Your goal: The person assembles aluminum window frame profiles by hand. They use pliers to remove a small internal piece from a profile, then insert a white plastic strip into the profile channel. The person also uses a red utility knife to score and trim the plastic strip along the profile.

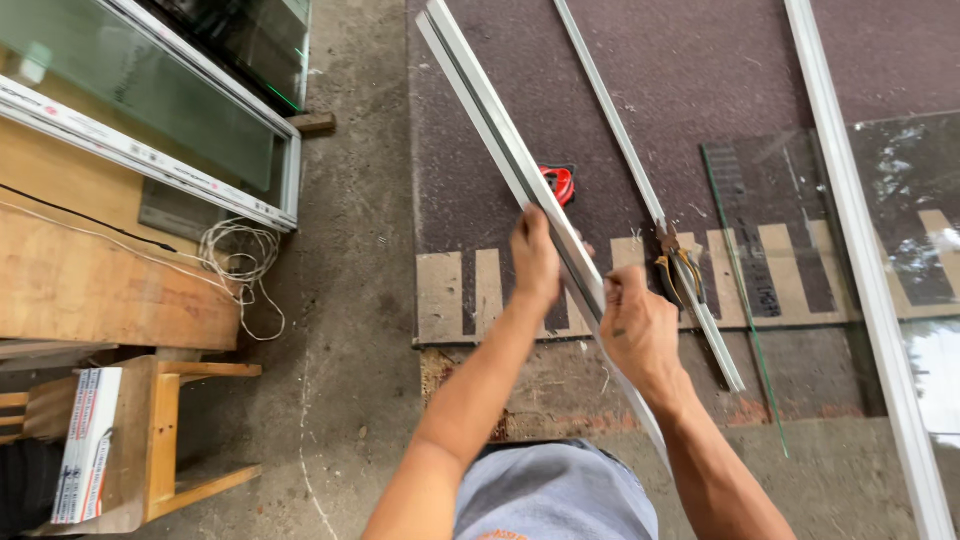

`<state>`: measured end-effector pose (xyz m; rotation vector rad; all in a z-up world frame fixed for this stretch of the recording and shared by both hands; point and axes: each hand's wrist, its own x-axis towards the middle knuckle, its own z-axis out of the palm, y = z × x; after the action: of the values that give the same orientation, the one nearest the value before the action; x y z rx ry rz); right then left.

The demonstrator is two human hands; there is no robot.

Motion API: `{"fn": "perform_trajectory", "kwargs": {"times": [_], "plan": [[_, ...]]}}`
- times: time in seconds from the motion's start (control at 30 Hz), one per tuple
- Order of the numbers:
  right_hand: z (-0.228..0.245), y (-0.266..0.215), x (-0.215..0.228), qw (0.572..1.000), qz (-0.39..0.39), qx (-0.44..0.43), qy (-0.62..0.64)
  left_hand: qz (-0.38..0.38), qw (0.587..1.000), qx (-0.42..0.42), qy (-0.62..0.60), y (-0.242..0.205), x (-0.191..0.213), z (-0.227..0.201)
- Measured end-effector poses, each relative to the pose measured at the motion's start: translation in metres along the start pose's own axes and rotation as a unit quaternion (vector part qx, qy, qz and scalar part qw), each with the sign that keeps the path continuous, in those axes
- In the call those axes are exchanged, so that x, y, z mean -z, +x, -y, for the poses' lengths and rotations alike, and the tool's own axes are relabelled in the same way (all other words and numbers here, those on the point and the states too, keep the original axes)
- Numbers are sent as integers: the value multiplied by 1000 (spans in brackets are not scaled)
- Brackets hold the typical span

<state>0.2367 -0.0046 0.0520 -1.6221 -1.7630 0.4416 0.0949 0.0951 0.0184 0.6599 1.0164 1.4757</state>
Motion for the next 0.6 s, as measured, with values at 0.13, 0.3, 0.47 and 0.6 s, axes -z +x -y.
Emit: {"fn": "perform_trajectory", "kwargs": {"times": [0.13,0.3,0.47,0.6], "plan": [[-1,-10,24,993,-37,102,35,-20,998,44,-31,53,8,-19],[22,23,33,995,25,89,-46,37,988,92,-117,48,-10,-14],[14,40,7,979,99,7,-178,29,990,71,-119,33,-30,5],[-4,32,-21,976,-50,96,-188,-34,988,60,-137,42,-33,18]]}}
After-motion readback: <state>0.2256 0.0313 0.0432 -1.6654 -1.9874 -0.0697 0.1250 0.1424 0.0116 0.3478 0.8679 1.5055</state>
